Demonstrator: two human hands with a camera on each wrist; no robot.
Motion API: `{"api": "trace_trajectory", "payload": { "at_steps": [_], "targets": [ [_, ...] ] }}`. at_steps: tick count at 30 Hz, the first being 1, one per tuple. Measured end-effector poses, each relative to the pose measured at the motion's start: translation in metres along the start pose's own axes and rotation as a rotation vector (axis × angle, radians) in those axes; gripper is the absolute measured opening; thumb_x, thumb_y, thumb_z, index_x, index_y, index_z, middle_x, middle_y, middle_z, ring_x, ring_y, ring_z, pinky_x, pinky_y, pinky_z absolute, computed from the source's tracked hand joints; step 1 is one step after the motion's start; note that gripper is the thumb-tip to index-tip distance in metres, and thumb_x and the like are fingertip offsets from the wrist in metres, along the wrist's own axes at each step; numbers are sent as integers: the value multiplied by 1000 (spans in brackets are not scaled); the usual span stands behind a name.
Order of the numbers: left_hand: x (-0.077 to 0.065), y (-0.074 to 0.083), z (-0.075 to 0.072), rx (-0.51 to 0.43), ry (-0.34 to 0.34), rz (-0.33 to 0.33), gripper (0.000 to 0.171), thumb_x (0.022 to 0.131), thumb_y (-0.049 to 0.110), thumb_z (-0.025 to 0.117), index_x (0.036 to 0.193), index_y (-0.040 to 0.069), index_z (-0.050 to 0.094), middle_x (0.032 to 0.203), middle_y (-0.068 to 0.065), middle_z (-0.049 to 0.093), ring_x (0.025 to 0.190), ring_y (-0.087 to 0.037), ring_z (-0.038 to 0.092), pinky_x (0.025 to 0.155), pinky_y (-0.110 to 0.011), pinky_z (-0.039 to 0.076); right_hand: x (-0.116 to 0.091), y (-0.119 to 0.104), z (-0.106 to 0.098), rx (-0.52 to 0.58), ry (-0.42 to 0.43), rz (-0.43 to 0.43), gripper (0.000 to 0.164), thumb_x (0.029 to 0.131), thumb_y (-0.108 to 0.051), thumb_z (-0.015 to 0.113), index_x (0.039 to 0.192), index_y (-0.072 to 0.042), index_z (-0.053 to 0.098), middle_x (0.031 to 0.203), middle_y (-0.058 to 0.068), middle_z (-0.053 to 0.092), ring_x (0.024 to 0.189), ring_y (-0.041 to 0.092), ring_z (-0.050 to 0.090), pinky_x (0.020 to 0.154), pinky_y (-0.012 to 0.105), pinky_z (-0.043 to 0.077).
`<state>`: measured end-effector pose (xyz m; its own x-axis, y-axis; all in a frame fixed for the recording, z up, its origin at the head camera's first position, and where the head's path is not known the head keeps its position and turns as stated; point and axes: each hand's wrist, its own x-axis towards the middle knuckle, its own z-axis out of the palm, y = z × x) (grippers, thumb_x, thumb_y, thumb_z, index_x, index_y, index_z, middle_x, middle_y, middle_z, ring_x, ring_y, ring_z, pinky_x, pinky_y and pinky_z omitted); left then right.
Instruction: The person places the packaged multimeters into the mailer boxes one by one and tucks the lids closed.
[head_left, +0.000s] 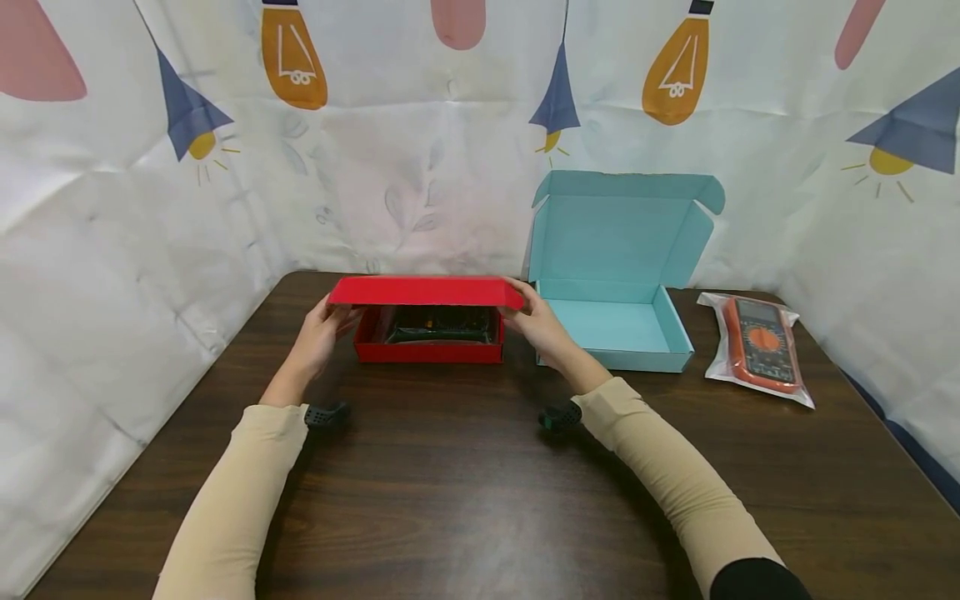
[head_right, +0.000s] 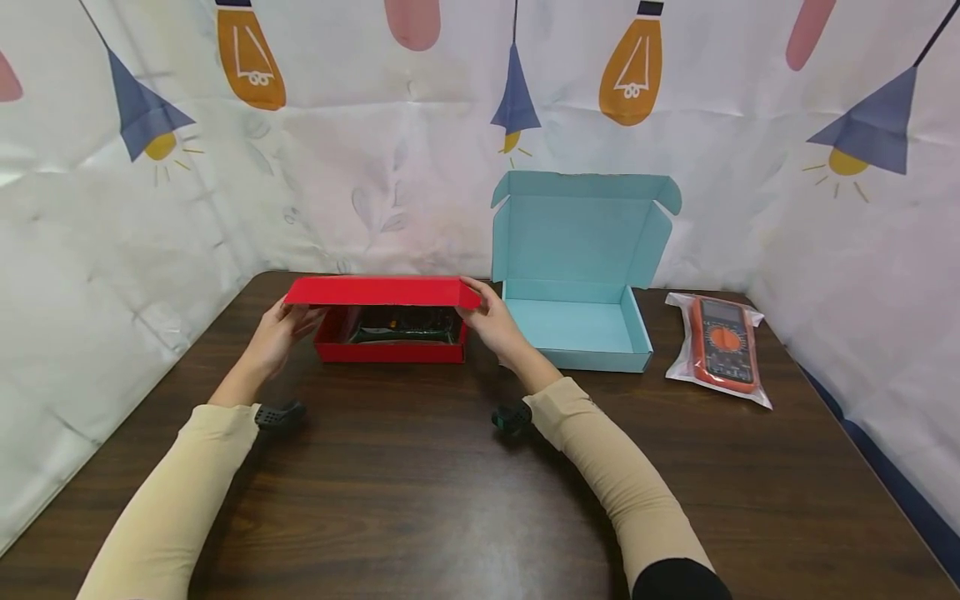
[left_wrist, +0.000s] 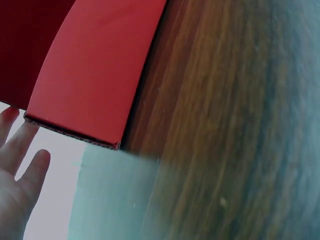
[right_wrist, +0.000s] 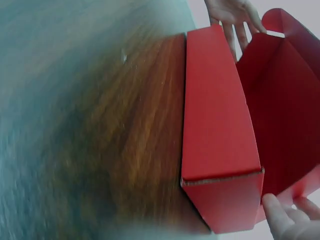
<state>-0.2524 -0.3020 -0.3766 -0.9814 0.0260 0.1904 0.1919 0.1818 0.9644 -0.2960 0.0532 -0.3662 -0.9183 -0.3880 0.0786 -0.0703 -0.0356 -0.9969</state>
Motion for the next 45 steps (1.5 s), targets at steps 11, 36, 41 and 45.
{"api": "trace_trajectory", "payload": {
  "at_steps": [11,36,41,45],
  "targets": [
    [-3,-8,-16,-268,-197,91,80,100,-3,56,165,16,13,155,0,40,136,-25,45,106,-25,42,-2,-9,-17,45,-261,37,84,97,4,59,165,-19,15,171,2,2,153,40,19,120,54,26],
    [24,30,-18,313,-240,-97,69,102,35,61,163,18,31,160,-19,31,136,-34,34,105,-44,41,7,-27,-17,-376,-287,12,70,98,-24,69,160,-17,36,153,11,41,134,30,43,106,55,46],
    [21,28,-15,313,-209,-75,66,101,34,64,160,15,39,152,-19,42,125,-28,43,94,-29,46,6,-22,-15,-348,-255,1,69,97,-19,70,158,-16,39,146,14,48,126,32,51,104,58,46],
    [20,24,-13,331,-195,-65,65,100,34,66,158,15,42,152,-18,42,126,-29,42,94,-30,46,3,-17,-14,-338,-233,-6,68,97,-17,71,158,-15,40,144,16,49,123,34,52,102,60,47]
  ]
}}
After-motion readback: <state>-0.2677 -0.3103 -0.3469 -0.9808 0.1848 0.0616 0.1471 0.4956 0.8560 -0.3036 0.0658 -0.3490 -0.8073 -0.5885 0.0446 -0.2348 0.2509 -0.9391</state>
